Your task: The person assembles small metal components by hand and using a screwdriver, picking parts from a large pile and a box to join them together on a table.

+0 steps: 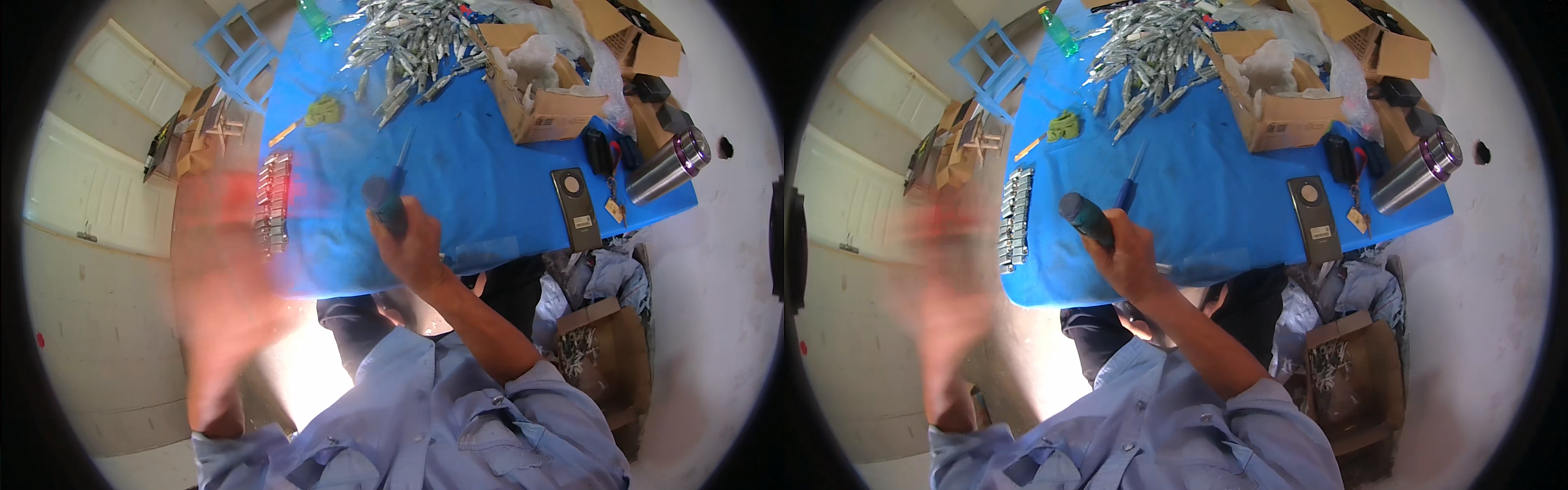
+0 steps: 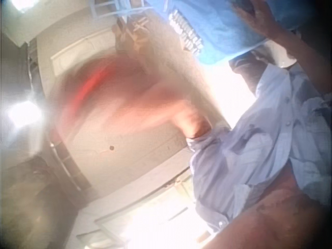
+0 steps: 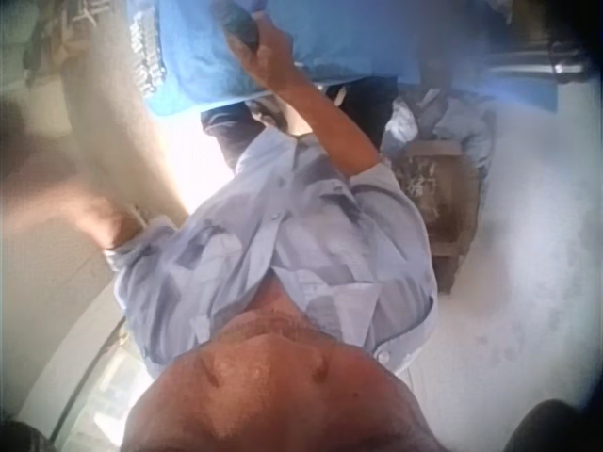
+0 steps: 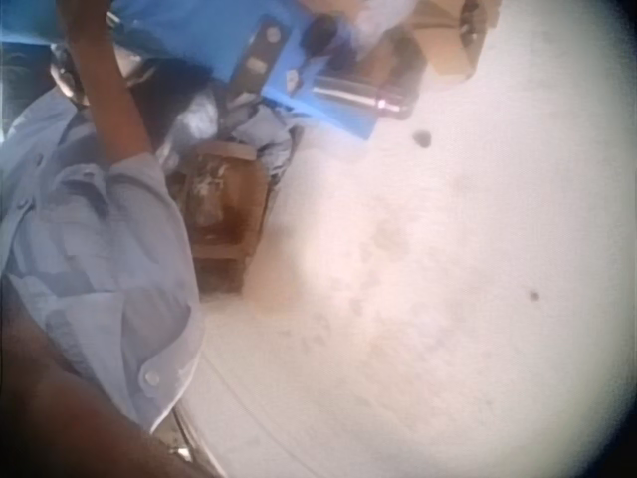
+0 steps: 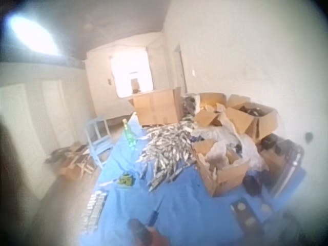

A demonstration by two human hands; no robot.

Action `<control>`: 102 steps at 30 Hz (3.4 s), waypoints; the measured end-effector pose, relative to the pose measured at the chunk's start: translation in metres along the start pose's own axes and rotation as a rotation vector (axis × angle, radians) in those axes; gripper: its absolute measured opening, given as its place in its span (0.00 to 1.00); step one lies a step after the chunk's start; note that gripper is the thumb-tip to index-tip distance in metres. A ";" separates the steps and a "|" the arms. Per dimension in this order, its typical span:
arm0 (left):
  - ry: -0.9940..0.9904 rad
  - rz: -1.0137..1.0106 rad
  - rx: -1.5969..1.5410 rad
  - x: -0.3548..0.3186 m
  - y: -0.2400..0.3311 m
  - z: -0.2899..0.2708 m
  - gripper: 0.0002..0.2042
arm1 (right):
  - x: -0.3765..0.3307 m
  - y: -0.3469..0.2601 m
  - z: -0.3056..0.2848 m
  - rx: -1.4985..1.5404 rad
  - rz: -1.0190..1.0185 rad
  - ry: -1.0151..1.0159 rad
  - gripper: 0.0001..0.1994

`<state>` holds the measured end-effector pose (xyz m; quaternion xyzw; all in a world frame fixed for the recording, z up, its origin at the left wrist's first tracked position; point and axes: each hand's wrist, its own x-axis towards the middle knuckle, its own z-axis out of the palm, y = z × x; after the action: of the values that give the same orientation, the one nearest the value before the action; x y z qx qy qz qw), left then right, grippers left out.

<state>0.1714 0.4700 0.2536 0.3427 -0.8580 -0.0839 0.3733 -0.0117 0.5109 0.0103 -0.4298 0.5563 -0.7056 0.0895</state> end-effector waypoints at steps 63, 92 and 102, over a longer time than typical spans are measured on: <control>-0.282 -0.444 -0.014 -0.150 -0.120 0.197 0.21 | 0.033 0.019 -0.042 0.261 0.234 0.110 0.08; -0.250 -0.489 -0.057 -0.151 -0.123 0.198 0.22 | 0.041 0.010 -0.032 0.259 0.321 -0.028 0.09; -0.242 -0.460 -0.022 -0.153 -0.125 0.200 0.22 | 0.037 0.006 -0.027 0.244 0.237 0.003 0.10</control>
<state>0.1720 0.4528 -0.0273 0.5120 -0.7951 -0.2161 0.2429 -0.0556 0.5056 0.0240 -0.3463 0.5133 -0.7530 0.2227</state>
